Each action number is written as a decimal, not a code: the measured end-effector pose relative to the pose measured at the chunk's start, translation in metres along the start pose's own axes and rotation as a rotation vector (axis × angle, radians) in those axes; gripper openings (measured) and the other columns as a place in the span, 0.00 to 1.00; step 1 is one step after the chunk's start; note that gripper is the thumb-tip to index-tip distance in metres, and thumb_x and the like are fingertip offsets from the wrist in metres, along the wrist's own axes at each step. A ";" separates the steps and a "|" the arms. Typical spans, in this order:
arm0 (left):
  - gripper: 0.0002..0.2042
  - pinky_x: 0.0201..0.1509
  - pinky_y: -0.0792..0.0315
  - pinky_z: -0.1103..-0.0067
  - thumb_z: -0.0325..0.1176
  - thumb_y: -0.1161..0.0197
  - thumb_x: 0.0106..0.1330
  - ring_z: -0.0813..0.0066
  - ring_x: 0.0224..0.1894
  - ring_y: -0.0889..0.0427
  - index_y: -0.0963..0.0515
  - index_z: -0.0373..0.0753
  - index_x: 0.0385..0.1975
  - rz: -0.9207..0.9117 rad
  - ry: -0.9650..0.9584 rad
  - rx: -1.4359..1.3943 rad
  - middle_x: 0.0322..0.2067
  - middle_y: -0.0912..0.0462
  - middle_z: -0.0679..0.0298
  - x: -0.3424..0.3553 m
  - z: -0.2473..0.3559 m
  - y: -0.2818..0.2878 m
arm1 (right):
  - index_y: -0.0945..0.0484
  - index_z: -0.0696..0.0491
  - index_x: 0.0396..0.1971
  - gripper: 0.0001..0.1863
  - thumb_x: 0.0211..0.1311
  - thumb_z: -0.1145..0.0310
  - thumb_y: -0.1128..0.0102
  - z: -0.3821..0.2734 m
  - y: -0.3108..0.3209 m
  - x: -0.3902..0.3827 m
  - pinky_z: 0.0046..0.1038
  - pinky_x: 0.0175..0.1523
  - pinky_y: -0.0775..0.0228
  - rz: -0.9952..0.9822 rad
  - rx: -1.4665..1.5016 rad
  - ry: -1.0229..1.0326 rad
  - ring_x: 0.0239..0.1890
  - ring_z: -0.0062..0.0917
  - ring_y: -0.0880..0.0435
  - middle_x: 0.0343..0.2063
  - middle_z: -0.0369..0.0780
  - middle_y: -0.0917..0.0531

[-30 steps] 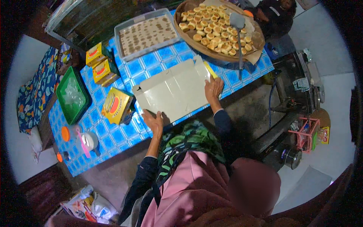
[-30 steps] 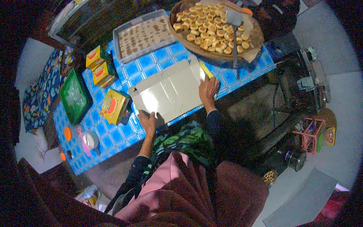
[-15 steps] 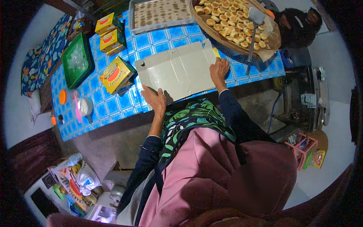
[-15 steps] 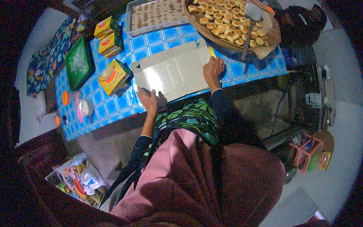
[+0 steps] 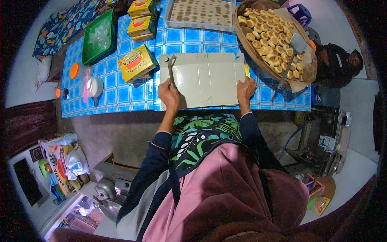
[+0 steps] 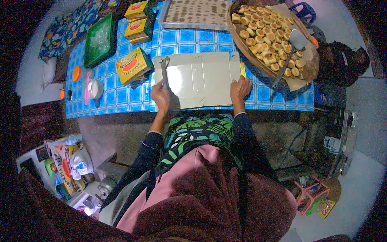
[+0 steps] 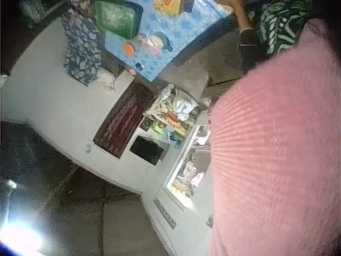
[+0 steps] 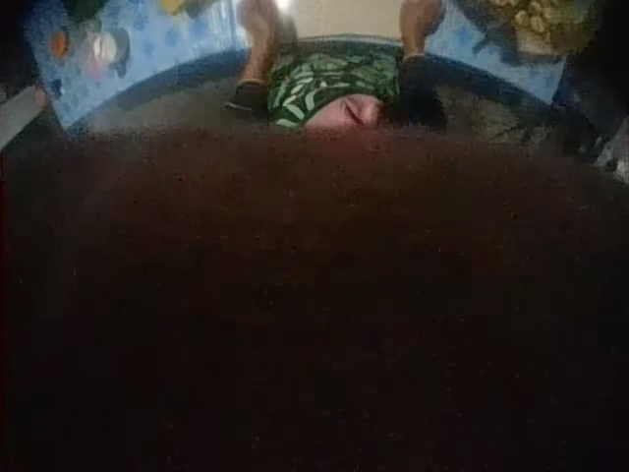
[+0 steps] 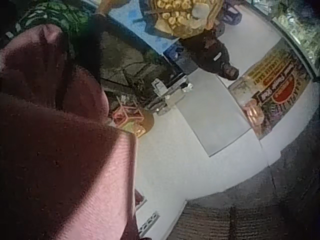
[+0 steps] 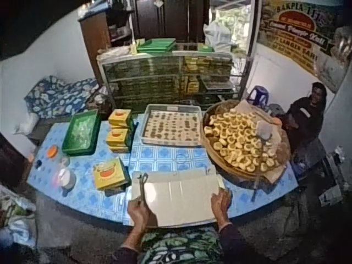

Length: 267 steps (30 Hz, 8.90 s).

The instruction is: The person folds and assembles cardboard boxes by hand on a table in a bakery production area.

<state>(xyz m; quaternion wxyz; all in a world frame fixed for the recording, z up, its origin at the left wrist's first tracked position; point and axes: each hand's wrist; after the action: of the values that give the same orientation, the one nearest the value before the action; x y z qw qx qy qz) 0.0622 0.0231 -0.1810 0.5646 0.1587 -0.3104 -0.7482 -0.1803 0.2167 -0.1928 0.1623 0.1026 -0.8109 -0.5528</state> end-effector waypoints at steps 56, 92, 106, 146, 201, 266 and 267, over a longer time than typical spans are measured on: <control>0.13 0.25 0.27 0.79 0.36 0.35 0.57 0.69 0.27 0.20 0.26 0.32 0.22 -0.475 0.277 -0.484 0.17 0.22 0.56 0.035 0.152 -0.089 | 0.25 0.57 0.29 0.05 0.51 0.80 0.41 -0.048 0.064 0.025 0.26 0.37 0.30 0.155 0.921 0.283 0.30 0.29 0.23 0.28 0.40 0.23; 0.01 0.24 0.26 0.82 0.18 0.40 0.51 0.75 0.20 0.21 0.22 0.28 0.23 -0.790 0.464 -0.949 0.21 0.19 0.58 -0.066 0.173 -0.005 | 0.30 0.58 0.18 0.08 0.37 0.76 0.38 -0.047 0.156 -0.044 0.34 0.29 0.32 -0.105 0.317 0.848 0.28 0.36 0.28 0.22 0.43 0.31; 0.05 0.30 0.22 0.80 0.17 0.43 0.54 0.71 0.26 0.18 0.22 0.25 0.30 -0.818 0.480 -0.967 0.27 0.18 0.54 -0.045 0.169 0.030 | 0.22 0.60 0.31 0.11 0.43 0.82 0.43 -0.072 0.166 -0.055 0.33 0.36 0.29 -0.164 0.519 0.774 0.32 0.38 0.25 0.29 0.44 0.23; 0.21 0.40 0.26 0.84 0.24 0.34 0.52 0.78 0.31 0.18 0.26 0.29 0.48 -1.408 0.350 -0.736 0.33 0.17 0.58 0.041 0.103 0.069 | 0.23 0.56 0.23 0.12 0.43 0.65 0.30 -0.126 0.166 0.005 0.30 0.29 0.31 -0.495 0.400 0.378 0.24 0.33 0.20 0.19 0.44 0.21; 0.07 0.35 0.27 0.84 0.19 0.35 0.49 0.79 0.27 0.21 0.19 0.31 0.30 -1.401 0.523 -0.699 0.26 0.17 0.63 0.025 0.103 0.071 | 0.25 0.57 0.25 0.08 0.42 0.77 0.37 -0.146 0.162 -0.037 0.36 0.27 0.35 -0.547 0.398 1.221 0.25 0.38 0.25 0.20 0.42 0.27; 0.08 0.33 0.28 0.85 0.20 0.35 0.49 0.82 0.26 0.23 0.18 0.31 0.30 -1.589 0.229 -0.493 0.25 0.18 0.65 0.038 0.127 0.047 | 0.23 0.57 0.23 0.09 0.35 0.79 0.36 -0.119 0.170 -0.047 0.33 0.29 0.33 -0.394 0.602 1.016 0.27 0.34 0.25 0.20 0.40 0.24; 0.08 0.34 0.28 0.85 0.20 0.35 0.48 0.81 0.27 0.23 0.18 0.30 0.30 -1.596 0.222 -0.503 0.25 0.18 0.65 0.037 0.124 0.046 | 0.24 0.57 0.22 0.09 0.36 0.81 0.37 -0.118 0.166 -0.050 0.33 0.28 0.35 -0.376 0.603 1.055 0.25 0.34 0.27 0.19 0.40 0.25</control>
<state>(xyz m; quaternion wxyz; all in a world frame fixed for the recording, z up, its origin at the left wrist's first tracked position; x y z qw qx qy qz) 0.0123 0.0161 -0.0537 -0.0876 0.2725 0.1278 -0.9496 -0.0870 0.1929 -0.0066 0.4042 0.5430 -0.7099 -0.1945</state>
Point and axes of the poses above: each hand's wrist, its own x-axis towards the middle knuckle, its own y-axis out of the back of the hand, z = x × y
